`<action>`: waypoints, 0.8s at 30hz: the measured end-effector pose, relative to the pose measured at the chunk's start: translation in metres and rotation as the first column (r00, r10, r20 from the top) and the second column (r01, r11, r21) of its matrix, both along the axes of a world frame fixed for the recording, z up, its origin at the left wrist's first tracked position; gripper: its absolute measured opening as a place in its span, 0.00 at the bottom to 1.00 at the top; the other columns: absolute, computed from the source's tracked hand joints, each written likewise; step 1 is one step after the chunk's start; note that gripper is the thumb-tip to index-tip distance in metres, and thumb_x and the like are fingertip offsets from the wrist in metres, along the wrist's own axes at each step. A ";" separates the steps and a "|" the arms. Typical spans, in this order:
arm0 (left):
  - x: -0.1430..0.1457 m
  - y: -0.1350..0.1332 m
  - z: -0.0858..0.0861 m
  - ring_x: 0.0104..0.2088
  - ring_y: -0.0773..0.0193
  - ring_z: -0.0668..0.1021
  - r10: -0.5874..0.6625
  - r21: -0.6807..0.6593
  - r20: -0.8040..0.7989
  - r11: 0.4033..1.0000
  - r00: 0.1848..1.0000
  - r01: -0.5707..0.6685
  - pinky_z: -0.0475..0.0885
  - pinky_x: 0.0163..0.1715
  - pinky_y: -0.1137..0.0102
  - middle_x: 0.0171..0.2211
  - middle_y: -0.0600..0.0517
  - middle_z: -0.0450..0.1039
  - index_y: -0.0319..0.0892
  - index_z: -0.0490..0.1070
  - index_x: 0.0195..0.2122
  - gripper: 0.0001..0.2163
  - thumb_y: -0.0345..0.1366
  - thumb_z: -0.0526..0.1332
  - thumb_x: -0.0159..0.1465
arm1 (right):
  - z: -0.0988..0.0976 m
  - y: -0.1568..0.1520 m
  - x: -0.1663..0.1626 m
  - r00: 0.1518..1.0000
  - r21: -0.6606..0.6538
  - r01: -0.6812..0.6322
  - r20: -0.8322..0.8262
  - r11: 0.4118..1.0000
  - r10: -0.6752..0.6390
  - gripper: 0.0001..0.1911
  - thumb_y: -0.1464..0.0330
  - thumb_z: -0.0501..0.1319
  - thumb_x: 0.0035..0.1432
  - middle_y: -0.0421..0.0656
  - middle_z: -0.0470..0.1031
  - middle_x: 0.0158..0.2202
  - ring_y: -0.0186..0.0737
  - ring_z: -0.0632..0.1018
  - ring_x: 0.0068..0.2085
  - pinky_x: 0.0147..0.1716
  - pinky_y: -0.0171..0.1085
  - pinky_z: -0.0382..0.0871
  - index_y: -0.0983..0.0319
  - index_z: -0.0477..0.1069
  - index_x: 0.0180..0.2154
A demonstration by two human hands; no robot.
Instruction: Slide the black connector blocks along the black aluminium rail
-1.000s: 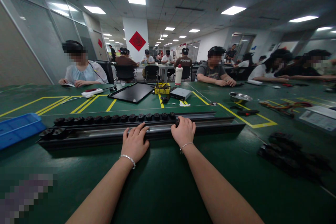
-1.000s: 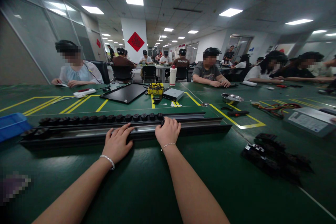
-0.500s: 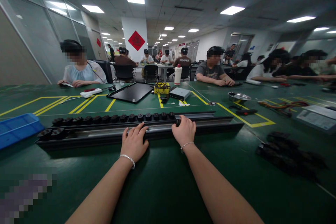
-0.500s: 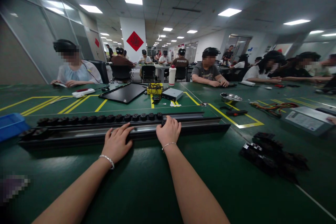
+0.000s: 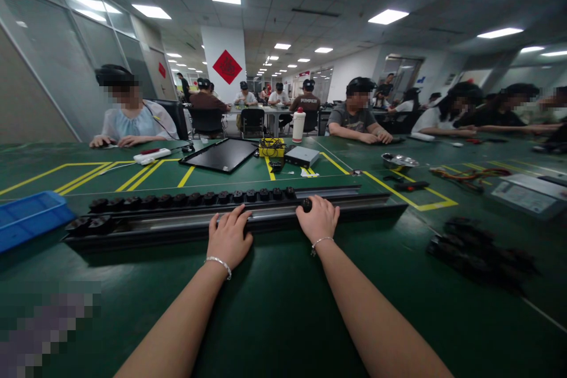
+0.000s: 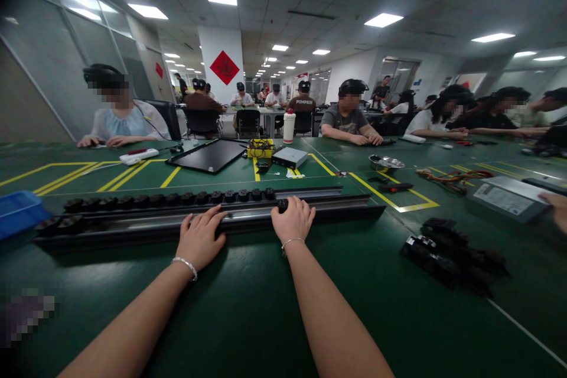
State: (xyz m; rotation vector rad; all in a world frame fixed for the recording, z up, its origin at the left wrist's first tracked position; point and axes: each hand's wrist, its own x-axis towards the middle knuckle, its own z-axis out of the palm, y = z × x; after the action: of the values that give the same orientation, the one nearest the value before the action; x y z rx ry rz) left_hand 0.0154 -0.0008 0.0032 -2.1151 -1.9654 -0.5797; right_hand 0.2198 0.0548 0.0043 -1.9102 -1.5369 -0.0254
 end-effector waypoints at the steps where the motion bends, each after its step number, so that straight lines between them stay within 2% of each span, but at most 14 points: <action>1: 0.000 0.000 0.000 0.54 0.57 0.65 -0.003 0.004 -0.002 1.000 1.000 0.003 0.46 0.58 0.56 0.59 0.55 0.59 0.53 0.63 0.52 0.21 0.36 0.53 0.55 | 0.000 0.000 0.001 1.000 -0.002 -0.004 -0.004 1.000 0.004 0.23 0.61 0.53 0.51 0.45 0.67 0.54 0.47 0.61 0.56 0.58 0.52 0.39 0.61 0.68 0.48; 10: -0.002 0.002 -0.004 0.54 0.58 0.65 -0.008 0.023 0.009 1.000 1.000 0.008 0.45 0.58 0.55 0.59 0.55 0.59 0.52 0.63 0.52 0.21 0.36 0.53 0.55 | -0.003 0.001 0.003 1.000 0.027 -0.009 0.002 1.000 0.009 0.22 0.61 0.53 0.52 0.46 0.68 0.52 0.46 0.61 0.56 0.58 0.51 0.40 0.61 0.68 0.48; 14: -0.002 0.002 -0.003 0.54 0.58 0.65 -0.005 0.013 0.009 1.000 1.000 0.005 0.46 0.58 0.56 0.59 0.55 0.59 0.52 0.63 0.52 0.21 0.37 0.53 0.55 | -0.003 0.003 0.005 0.999 0.053 -0.013 0.038 0.998 0.011 0.25 0.61 0.54 0.51 0.49 0.69 0.50 0.48 0.62 0.55 0.56 0.48 0.46 0.64 0.66 0.50; 20: -0.001 0.001 -0.001 0.54 0.57 0.65 0.001 -0.006 0.013 1.000 1.000 -0.001 0.45 0.59 0.56 0.59 0.55 0.59 0.52 0.63 0.53 0.22 0.36 0.53 0.55 | -0.002 0.004 0.011 0.996 0.029 0.036 0.084 0.999 -0.038 0.26 0.60 0.54 0.50 0.50 0.59 0.59 0.50 0.54 0.60 0.55 0.48 0.50 0.64 0.67 0.50; 24: -0.001 0.001 -0.002 0.54 0.57 0.65 0.001 -0.003 0.019 1.000 1.000 -0.001 0.45 0.58 0.56 0.59 0.55 0.59 0.52 0.64 0.52 0.22 0.36 0.53 0.55 | -0.002 0.004 0.012 0.994 -0.002 0.024 0.102 1.000 -0.024 0.25 0.60 0.54 0.51 0.49 0.59 0.59 0.52 0.52 0.61 0.56 0.51 0.45 0.64 0.68 0.50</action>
State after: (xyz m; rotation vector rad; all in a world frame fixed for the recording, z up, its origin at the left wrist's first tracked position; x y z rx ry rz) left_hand 0.0145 0.0002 0.0014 -2.1174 -1.9781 -0.5993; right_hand 0.2313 0.0591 0.0027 -1.9567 -1.5816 -0.1336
